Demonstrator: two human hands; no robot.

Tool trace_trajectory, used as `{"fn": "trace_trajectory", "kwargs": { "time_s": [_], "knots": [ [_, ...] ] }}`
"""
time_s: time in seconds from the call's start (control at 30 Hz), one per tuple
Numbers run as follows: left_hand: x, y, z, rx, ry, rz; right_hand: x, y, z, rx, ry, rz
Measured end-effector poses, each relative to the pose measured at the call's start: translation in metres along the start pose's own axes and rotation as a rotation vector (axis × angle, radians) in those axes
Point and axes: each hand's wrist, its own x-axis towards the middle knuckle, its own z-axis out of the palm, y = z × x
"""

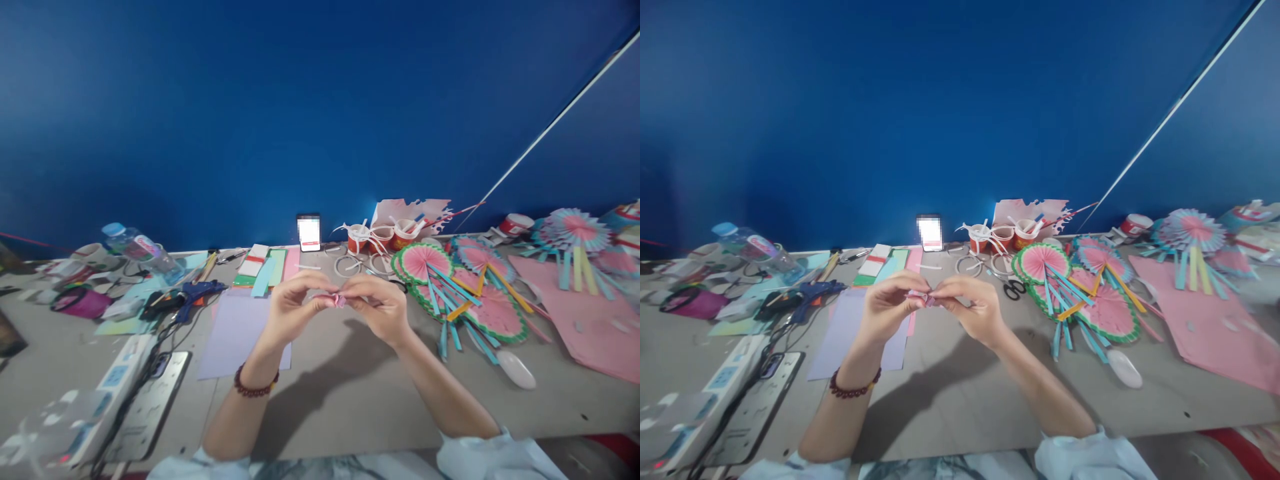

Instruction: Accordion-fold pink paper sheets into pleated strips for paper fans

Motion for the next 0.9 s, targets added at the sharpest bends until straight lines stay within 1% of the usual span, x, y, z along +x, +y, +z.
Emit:
{"fn": "trace_trajectory", "kwargs": {
  "time_s": [0.23, 0.4, 0.53, 0.7, 0.9],
  "knots": [
    [0.0017, 0.0, 0.0009, -0.088, -0.024, -0.028, -0.0007, 0.0008, -0.0007, 0.029, -0.025, 0.023],
    [0.0025, 0.0008, 0.0026, -0.152, -0.027, -0.049, -0.0002, -0.0006, -0.0012, 0.033, -0.051, 0.01],
    [0.0018, -0.0008, 0.003, -0.193, -0.046, -0.062, -0.0004, -0.0018, -0.0009, 0.048, -0.07, 0.036],
    [0.0001, -0.0028, 0.0036, -0.294, -0.114, -0.121, -0.0016, -0.0004, 0.0006, 0.171, -0.104, 0.088],
    [-0.0022, -0.0056, 0.0032, -0.351, -0.134, -0.173, -0.0024, -0.0024, 0.0021, 0.319, -0.141, 0.132]
  ]
}}
